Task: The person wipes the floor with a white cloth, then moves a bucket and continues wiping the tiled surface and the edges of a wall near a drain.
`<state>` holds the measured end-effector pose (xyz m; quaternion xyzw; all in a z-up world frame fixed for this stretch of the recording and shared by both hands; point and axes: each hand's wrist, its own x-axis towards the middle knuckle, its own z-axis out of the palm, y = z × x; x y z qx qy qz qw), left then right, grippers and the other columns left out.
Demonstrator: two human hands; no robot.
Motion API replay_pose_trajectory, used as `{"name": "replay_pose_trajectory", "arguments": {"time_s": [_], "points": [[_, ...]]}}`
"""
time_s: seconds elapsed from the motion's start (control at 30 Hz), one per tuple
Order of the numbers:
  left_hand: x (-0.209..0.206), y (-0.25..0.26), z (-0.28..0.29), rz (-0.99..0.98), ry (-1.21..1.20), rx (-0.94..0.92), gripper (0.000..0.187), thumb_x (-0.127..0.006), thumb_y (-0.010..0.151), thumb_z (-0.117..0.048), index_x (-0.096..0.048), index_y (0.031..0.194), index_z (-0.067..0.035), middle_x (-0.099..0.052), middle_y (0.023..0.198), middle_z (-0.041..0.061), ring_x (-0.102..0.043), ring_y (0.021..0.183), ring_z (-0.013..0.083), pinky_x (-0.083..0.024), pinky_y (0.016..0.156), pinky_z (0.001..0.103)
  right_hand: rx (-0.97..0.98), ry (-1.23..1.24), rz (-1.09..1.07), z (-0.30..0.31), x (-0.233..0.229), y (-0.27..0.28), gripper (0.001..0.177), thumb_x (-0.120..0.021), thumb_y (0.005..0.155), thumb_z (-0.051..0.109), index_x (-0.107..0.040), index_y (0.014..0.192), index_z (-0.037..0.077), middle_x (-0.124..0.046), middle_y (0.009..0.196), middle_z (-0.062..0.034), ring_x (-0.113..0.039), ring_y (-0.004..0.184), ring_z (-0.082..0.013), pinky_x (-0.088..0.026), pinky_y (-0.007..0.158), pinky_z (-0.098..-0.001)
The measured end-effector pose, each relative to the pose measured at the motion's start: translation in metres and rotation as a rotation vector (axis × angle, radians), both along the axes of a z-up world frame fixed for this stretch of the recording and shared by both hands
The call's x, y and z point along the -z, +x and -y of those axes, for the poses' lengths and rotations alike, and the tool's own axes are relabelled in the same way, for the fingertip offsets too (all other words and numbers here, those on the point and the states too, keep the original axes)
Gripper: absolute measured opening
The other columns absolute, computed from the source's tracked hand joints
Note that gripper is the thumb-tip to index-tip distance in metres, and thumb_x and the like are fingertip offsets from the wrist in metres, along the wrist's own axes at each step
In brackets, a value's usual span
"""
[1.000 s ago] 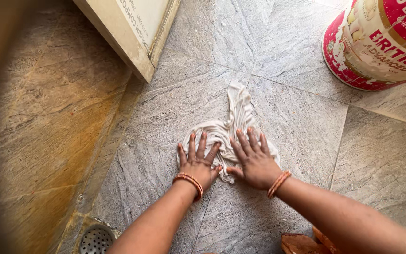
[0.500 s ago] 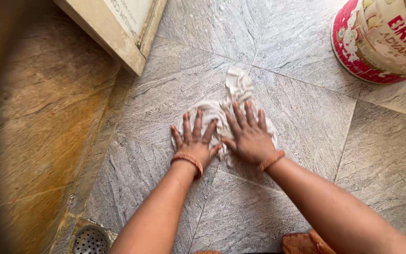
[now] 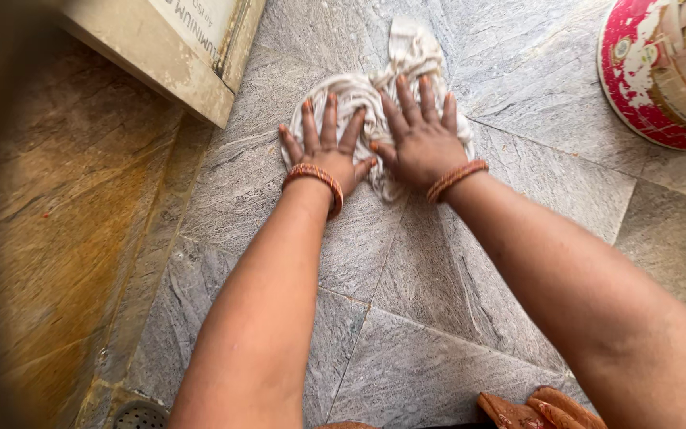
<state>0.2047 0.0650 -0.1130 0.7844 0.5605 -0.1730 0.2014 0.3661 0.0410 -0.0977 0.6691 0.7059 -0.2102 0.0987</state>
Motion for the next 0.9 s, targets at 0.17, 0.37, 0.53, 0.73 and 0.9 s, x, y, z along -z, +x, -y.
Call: {"name": "replay_pose_trajectory", "arguments": {"time_s": [0.17, 0.37, 0.53, 0.73, 0.9], "points": [[0.010, 0.003, -0.025, 0.014, 0.052, -0.009, 0.084, -0.045, 0.092, -0.069, 0.000, 0.159, -0.048, 0.024, 0.168, 0.002, 0.029, 0.149, 0.0345, 0.015, 0.115, 0.070, 0.017, 0.003, 0.025, -0.027, 0.004, 0.005, 0.077, -0.023, 0.100, 0.062, -0.001, 0.162, 0.023, 0.014, 0.169, -0.0068, 0.021, 0.152, -0.0290, 0.013, 0.120, -0.0542], [0.020, 0.002, -0.012, 0.012, 0.149, -0.007, 0.082, -0.045, 0.093, -0.070, -0.004, 0.160, -0.046, 0.019, 0.169, 0.003, 0.026, 0.151, 0.0349, 0.013, 0.115, 0.072, -0.024, 0.095, 0.000, -0.016, 0.024, 0.010, 0.076, -0.020, 0.100, 0.063, -0.002, 0.162, 0.021, 0.009, 0.169, -0.0109, 0.016, 0.153, -0.0328, 0.012, 0.120, -0.0551], [0.017, -0.014, 0.029, 0.035, 0.159, 0.021, 0.081, -0.046, 0.092, -0.069, -0.008, 0.159, -0.045, 0.016, 0.169, 0.004, 0.024, 0.151, 0.0351, 0.012, 0.113, 0.072, -0.092, 0.177, 0.038, 0.024, 0.037, 0.006, 0.081, -0.023, 0.099, 0.064, -0.003, 0.162, 0.019, 0.006, 0.168, -0.0148, 0.013, 0.152, -0.0364, 0.010, 0.118, -0.0566], [-0.007, -0.054, 0.085, 0.046, 0.088, 0.039, 0.078, -0.049, 0.091, -0.065, -0.015, 0.159, -0.045, 0.013, 0.170, 0.001, 0.021, 0.153, 0.0318, 0.010, 0.117, 0.067, -0.148, 0.088, 0.077, 0.080, 0.023, -0.015, 0.085, -0.024, 0.096, 0.069, 0.000, 0.162, 0.020, 0.010, 0.167, -0.0150, 0.017, 0.151, -0.0363, 0.011, 0.118, -0.0559], [-0.027, -0.104, 0.123, -0.075, -0.085, 0.072, 0.065, -0.032, 0.097, -0.065, -0.012, 0.157, -0.049, 0.021, 0.168, -0.005, 0.024, 0.152, 0.0251, 0.014, 0.119, 0.063, -0.221, -0.057, 0.050, 0.129, -0.007, -0.046, 0.088, -0.024, 0.095, 0.072, 0.006, 0.161, 0.024, 0.016, 0.166, -0.0158, 0.023, 0.149, -0.0372, 0.014, 0.118, -0.0534]]}}
